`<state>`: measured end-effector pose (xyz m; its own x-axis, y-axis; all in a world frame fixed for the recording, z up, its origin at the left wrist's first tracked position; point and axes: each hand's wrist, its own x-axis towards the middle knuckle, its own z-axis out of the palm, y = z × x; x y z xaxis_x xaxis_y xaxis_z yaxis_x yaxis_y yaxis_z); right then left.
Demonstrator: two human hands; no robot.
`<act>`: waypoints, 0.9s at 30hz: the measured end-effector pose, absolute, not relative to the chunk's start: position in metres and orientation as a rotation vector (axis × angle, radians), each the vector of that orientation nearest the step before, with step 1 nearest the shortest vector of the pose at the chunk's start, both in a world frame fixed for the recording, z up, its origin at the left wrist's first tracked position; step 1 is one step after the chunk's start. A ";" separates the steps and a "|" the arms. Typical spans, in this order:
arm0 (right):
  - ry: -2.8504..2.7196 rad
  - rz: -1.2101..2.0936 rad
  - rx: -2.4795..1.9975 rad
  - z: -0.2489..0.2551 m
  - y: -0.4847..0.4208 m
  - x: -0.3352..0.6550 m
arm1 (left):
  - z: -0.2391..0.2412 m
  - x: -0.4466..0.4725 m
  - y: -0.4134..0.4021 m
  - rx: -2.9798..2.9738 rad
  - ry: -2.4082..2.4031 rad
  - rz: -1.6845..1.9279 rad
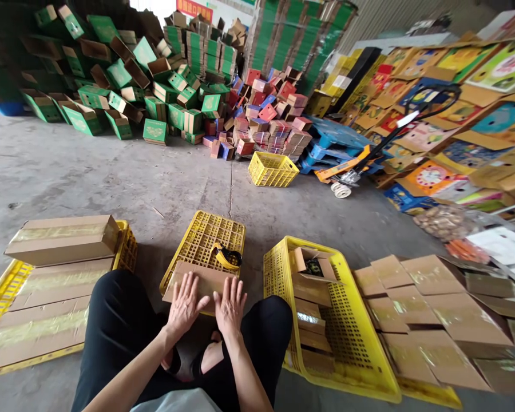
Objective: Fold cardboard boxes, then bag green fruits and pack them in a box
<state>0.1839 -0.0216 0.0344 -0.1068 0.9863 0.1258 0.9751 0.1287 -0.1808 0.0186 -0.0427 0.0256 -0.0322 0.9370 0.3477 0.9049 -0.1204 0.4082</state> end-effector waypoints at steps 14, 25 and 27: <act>-2.145 0.069 -1.897 0.032 -0.060 0.230 | 0.030 -0.058 -0.061 2.354 1.889 0.684; -2.442 0.212 -1.584 0.026 -0.081 0.143 | 0.035 0.005 -0.077 2.382 1.591 0.695; -2.400 0.181 -1.661 0.031 -0.083 0.158 | 0.032 -0.015 -0.081 2.438 1.603 0.638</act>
<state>0.1581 -0.0827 0.0309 -0.3386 0.9348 0.1076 0.9081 0.3545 -0.2228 -0.0154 -0.0812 0.0323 0.3369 0.9039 0.2635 0.8379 -0.4155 0.3540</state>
